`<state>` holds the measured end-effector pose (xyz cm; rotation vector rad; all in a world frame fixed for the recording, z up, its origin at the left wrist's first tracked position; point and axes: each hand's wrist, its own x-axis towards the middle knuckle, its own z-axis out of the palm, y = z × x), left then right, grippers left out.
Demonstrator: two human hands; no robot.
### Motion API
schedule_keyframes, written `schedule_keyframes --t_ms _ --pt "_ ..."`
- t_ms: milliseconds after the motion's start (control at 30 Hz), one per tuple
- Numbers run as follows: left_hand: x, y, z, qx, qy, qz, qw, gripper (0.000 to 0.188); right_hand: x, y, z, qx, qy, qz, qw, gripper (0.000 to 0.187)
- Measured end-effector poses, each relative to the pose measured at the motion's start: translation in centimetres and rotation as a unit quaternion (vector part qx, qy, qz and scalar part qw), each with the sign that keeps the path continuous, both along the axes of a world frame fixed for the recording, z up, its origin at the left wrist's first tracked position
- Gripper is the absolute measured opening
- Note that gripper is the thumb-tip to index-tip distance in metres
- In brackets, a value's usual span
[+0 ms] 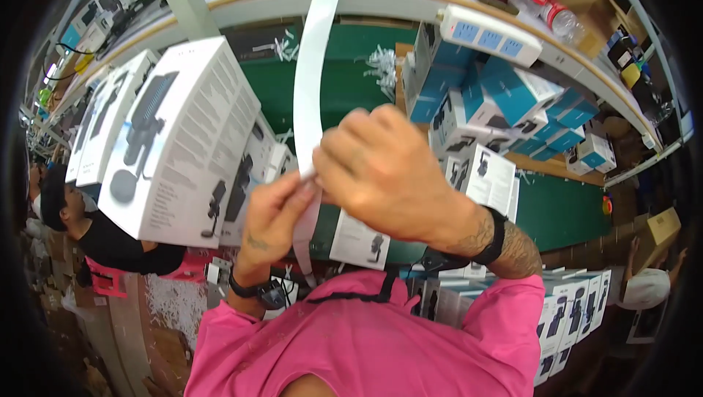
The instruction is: The person organizes boxes on a table, peels stickers from a roll, and applies them to the boxes before moving them to a stack.
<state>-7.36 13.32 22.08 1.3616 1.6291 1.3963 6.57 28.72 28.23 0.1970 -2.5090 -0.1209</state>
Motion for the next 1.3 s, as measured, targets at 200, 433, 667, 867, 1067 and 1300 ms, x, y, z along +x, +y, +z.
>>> schedule_keyframes --t_ms 200,433,667,867,1067,1300 --pt "-0.2 2.3 1.1 0.182 0.139 0.030 0.973 0.015 -1.3 0.3 0.7 0.107 -0.034 -0.010 0.994 0.025" --pt "-0.5 2.6 1.1 0.140 0.135 0.046 0.980 0.007 -1.9 1.5 -1.2 0.101 0.027 -0.010 0.994 0.027" --pt "-0.8 3.6 -0.4 0.123 0.116 0.030 0.985 0.017 -1.6 2.9 -2.2 0.016 0.030 0.006 0.999 0.033" --pt "-1.4 3.9 -1.0 0.093 0.108 0.012 0.990 0.019 -1.4 3.3 -2.1 -0.004 0.023 0.018 1.000 0.034" --pt "-2.1 4.9 -0.7 0.169 0.111 -0.048 0.978 0.014 -1.3 4.3 -1.0 0.008 -0.057 0.064 0.996 0.030" --pt "-3.0 4.6 -0.9 0.055 0.059 -0.087 0.993 0.027 -1.9 4.9 -0.5 -0.042 -0.031 0.084 0.995 0.036"
